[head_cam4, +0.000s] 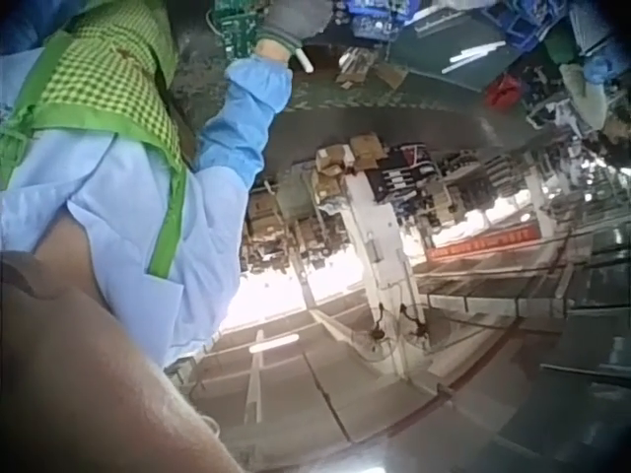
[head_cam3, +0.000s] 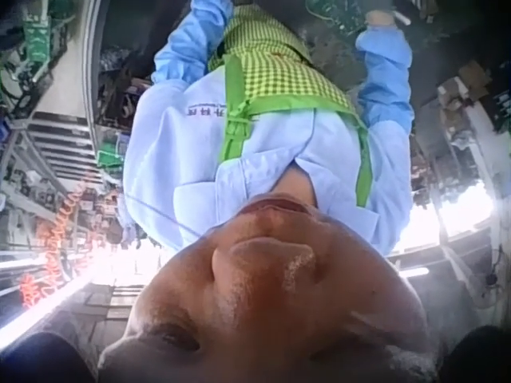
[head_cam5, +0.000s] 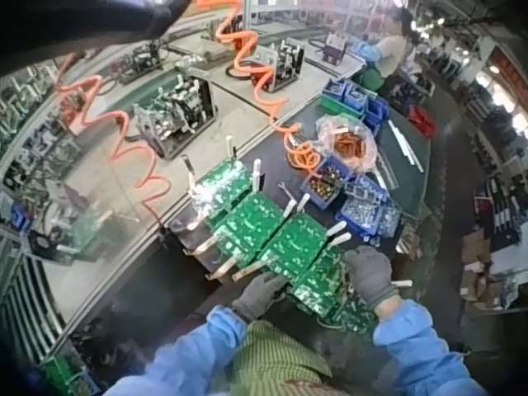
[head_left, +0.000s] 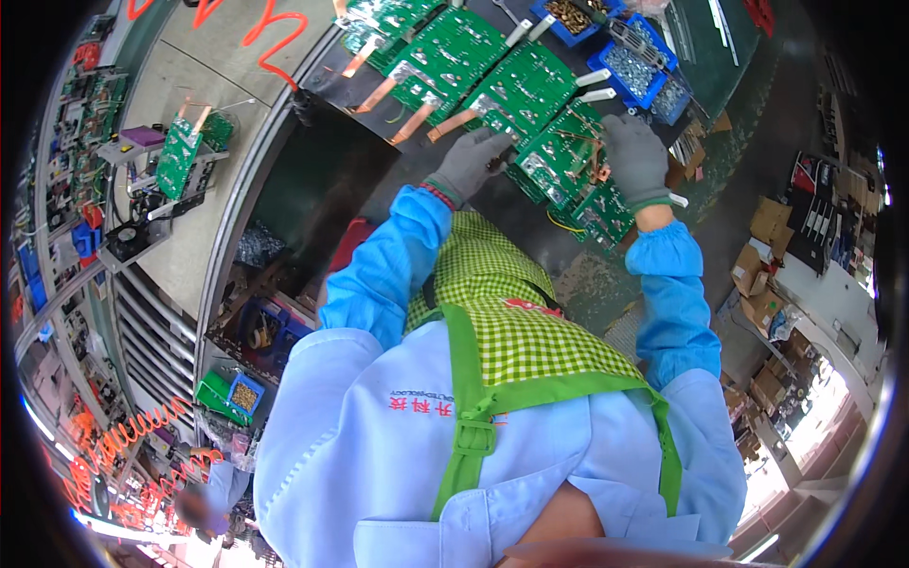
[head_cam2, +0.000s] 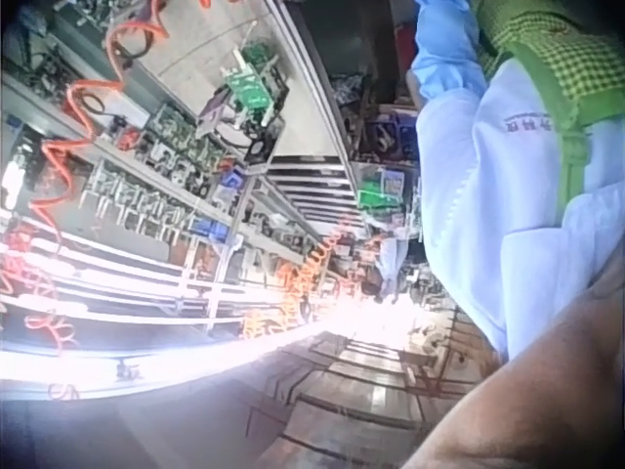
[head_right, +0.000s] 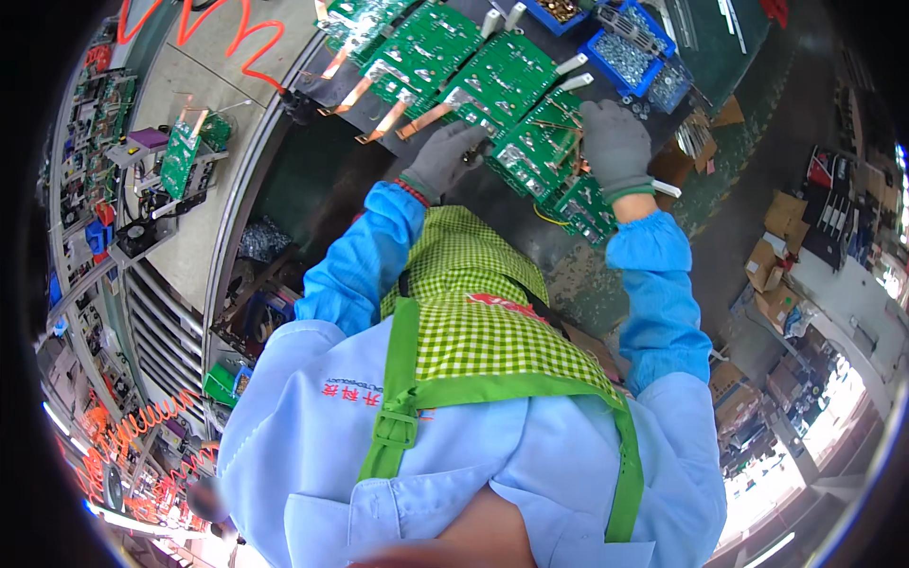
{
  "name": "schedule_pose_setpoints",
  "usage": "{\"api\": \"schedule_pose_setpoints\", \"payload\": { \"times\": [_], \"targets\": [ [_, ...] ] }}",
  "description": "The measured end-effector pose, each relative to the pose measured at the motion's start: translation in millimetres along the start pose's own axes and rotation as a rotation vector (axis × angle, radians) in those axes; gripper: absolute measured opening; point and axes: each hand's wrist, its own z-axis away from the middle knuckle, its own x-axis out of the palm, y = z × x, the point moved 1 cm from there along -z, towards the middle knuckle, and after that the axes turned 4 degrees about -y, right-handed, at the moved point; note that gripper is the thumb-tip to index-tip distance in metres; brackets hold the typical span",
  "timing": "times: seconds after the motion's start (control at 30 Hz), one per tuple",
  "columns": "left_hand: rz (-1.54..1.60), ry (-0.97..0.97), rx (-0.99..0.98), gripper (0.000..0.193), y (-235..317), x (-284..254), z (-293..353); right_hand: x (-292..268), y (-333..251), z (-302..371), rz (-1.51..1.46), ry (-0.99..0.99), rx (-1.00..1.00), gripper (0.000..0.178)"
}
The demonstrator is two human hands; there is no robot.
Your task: Manually assemble and inspect multiple green printed circuit boards on a workbench.
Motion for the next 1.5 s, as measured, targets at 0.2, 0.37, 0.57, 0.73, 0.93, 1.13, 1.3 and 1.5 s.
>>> {"api": "schedule_pose_setpoints", "payload": {
  "times": [0.2,0.37,0.57,0.73,0.93,1.13,1.3,1.5],
  "targets": [
    [1.15,0.229,-0.52,0.018,14,5,-2,-45,-16,6,-0.541,0.243,-0.11,0.015],
    [1.21,0.112,-0.643,0.017,11,-3,-4,-33,-45,19,-1.213,-0.127,0.163,0.021],
    [1.134,0.065,-0.593,0.018,5,-2,-4,-2,-91,22,-1.442,-0.322,0.311,0.028],
    [1.22,0.009,-0.505,0.022,-7,3,-5,54,-120,23,-1.616,-0.339,0.492,0.031],
    [1.216,0.034,-0.36,0.024,-17,2,-5,56,-133,11,-1.443,-0.247,0.715,0.034],
    [0.089,-0.144,-0.082,0.03,7,-13,-2,57,-134,6,-1.547,-0.236,0.829,0.033],
    [-0.214,-0.054,0.13,0.035,-2,-14,-1,49,-136,10,-1.53,-0.312,0.824,0.028],
    [0.504,-0.032,-0.58,0.037,20,-6,-11,15,-137,57,-1.021,-0.421,0.182,0.034]
  ]
}}
